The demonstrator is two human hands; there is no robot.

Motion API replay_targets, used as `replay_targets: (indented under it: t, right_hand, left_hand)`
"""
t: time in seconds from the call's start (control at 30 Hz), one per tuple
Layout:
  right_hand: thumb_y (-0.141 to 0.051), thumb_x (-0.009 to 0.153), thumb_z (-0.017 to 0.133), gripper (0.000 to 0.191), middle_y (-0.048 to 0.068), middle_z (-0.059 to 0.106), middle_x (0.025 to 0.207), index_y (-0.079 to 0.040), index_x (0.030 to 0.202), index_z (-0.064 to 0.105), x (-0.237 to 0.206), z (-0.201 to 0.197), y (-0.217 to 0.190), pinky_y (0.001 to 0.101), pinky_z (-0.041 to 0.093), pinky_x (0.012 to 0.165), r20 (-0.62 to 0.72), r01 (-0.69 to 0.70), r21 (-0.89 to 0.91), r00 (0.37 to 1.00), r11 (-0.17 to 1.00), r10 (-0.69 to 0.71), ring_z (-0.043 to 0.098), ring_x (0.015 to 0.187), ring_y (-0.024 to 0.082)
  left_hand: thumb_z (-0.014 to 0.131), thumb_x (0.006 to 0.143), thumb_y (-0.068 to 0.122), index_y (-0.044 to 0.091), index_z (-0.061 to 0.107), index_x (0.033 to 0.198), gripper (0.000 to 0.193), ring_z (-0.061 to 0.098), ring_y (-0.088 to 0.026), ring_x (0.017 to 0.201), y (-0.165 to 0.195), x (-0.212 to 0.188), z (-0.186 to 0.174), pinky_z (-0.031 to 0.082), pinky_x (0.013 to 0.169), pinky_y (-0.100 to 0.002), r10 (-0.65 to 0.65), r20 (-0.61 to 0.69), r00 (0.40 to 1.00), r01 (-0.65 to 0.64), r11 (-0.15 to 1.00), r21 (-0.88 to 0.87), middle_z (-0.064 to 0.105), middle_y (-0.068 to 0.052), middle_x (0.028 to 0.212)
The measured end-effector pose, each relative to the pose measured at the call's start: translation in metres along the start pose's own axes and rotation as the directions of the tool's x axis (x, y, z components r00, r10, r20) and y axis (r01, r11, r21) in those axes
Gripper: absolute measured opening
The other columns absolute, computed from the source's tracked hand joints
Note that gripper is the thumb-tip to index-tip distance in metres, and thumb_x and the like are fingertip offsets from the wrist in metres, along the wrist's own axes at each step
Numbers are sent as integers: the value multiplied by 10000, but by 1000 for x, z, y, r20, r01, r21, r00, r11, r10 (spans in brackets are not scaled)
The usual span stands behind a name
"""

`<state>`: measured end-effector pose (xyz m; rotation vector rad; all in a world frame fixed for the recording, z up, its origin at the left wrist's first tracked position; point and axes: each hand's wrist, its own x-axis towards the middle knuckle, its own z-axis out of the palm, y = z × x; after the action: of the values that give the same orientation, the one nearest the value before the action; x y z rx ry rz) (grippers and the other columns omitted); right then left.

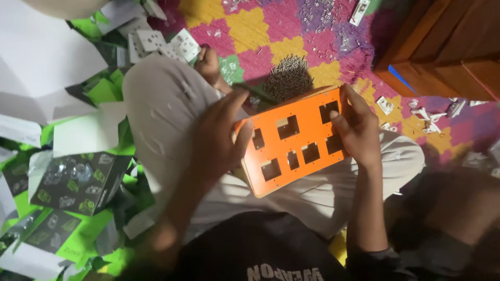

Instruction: The person sits on the floor and assembles an orange electrical switchboard by inserting white modular switches into cutouts and securing them with screws. They handle the board, switches, and screws, repeatedly flipping the board to access the back for fastening.

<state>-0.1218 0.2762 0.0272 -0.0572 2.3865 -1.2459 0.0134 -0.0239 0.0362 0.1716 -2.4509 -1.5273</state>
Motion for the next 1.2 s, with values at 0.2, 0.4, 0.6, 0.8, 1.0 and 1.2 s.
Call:
replay_targets:
  t: [0.2, 0.4, 0.6, 0.8, 1.0, 1.2]
  right_hand:
    - [38, 926, 745, 615, 128, 488, 1134, 52, 1504, 537, 13, -8, 11, 344, 447, 1037, 54, 282, 12, 958, 959, -283, 511, 1113, 211]
    - [-128, 1072, 635, 498, 127, 436, 1647, 2, 1496, 408, 10, -2, 18, 365, 388, 1254, 117, 104, 523, 974, 846, -192, 436, 1522, 221]
    - [-342, 1148, 448, 510, 139, 448, 1582, -57, 1568, 410, -25, 7, 22, 405, 300, 1249, -118, 156, 110, 983, 982, -143, 405, 1487, 248]
    - [-541, 1094, 481, 636, 105, 518, 1370, -64, 1501, 375, -50, 27, 59, 417, 373, 1187, -222, 208, 492, 969, 846, -109, 506, 1328, 233]
    - [-707, 1053, 348, 790, 115, 541, 1375, -31, 1441, 481, -44, 20, 74, 378, 349, 1204, -126, 170, 490, 984, 855, -124, 502, 1325, 231]
    - [-698, 1059, 386, 805, 153, 579, 1323, 9, 1432, 479, -41, 19, 65, 419, 427, 1156, -68, 133, 572, 991, 810, -115, 562, 1263, 257]
  left_hand:
    - [574, 1022, 113, -77, 396, 1499, 543, 449, -492, 1428, 4, -56, 45, 354, 1224, -534, -82, -162, 983, 93, 994, 65, 451, -312, 1516]
    - [562, 1007, 84, -14, 444, 1454, 472, 485, -422, 1423, -7, -53, 66, 367, 1247, -510, -32, -257, 966, 32, 999, -2, 493, -230, 1470]
    - [624, 977, 102, 12, 510, 1438, 483, 640, -325, 1273, -22, 3, 40, 492, 1103, -423, -147, -20, 989, 138, 962, -236, 643, -169, 1365]
    - [643, 950, 71, -7, 534, 1401, 470, 619, -337, 1309, -22, 14, 30, 485, 1110, -418, -40, 117, 992, 65, 972, -224, 631, -197, 1377]
    - [600, 973, 72, -11, 557, 1331, 370, 636, -327, 1313, -24, 9, 32, 488, 1125, -404, -64, 95, 993, 90, 949, -302, 625, -197, 1424]
    - [607, 972, 83, -9, 576, 1295, 337, 658, -315, 1299, -26, 10, 34, 514, 1106, -394, -89, 81, 993, 110, 941, -320, 650, -191, 1390]
